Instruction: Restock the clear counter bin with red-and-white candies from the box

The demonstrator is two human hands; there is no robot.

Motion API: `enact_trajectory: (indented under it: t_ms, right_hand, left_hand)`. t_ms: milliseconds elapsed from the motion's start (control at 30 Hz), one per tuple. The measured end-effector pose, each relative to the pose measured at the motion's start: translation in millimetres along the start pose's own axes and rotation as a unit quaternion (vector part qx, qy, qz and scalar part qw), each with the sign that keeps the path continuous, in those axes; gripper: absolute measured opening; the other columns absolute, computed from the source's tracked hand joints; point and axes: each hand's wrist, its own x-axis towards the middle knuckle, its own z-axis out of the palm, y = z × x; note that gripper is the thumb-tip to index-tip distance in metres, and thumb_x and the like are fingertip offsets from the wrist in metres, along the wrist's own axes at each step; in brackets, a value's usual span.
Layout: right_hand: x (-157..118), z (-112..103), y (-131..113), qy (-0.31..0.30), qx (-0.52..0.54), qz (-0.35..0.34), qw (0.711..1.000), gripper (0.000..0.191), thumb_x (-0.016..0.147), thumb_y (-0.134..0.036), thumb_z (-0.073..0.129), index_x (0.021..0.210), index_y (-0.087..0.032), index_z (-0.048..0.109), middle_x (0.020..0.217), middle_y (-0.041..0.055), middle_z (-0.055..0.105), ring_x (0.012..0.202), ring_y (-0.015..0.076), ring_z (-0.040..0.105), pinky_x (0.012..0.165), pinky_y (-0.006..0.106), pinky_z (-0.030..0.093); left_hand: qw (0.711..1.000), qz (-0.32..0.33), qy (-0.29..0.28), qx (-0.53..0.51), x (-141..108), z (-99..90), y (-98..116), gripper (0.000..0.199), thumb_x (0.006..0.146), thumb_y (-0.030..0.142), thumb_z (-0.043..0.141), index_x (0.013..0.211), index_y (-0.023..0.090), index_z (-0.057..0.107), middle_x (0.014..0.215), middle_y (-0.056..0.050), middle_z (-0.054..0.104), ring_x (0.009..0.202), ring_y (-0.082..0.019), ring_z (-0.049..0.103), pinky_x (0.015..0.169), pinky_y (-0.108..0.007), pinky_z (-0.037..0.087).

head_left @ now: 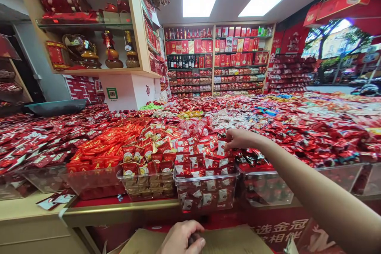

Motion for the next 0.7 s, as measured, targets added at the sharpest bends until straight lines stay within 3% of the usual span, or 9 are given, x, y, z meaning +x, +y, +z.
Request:
enact_trajectory:
  t_ms: [267,500,700]
  right_hand:
    - [12,11,-7,0.003,0.045,-0.074,0.996,0.025,0.069,-0.032,0.062,0.091,-0.02,0.061,0.093,0.0027,0.064,0.086,0.0193,0.057,0.064,0.022,0.041]
    - [21,9,-10,0.014,0.036,-0.095,0.995,0.02,0.078,-0.026,0.051,0.091,-0.018,0.064,0.089,0.0037,0.067,0.081,0.0167,0.059,0.065,0.022,0.042]
    - [47,10,-26,0.042,0.018,-0.095,0.994,0.033,0.074,-0.026,0.057,0.106,-0.021,0.059,0.101,0.0031,0.065,0.088,0.0168,0.059,0.07,0.021,0.043]
  left_hand:
    - [1.0,0.0,-0.004,0.002,0,0.6,0,0.023,0.072,0.024,0.05,0.091,0.019,0.064,0.077,-0.001,0.068,0.069,-0.014,0.06,0.062,-0.019,0.043]
    - [1.0,-0.001,-0.006,-0.002,-1,-1.3,4,0.024,0.073,0.024,0.05,0.092,0.019,0.064,0.078,-0.002,0.068,0.069,-0.015,0.06,0.061,-0.019,0.043]
    - [1.0,-0.006,-0.025,-0.013,0,-4.0,1,0.024,0.073,0.025,0.05,0.093,0.019,0.064,0.081,-0.002,0.068,0.07,-0.014,0.06,0.062,-0.018,0.043]
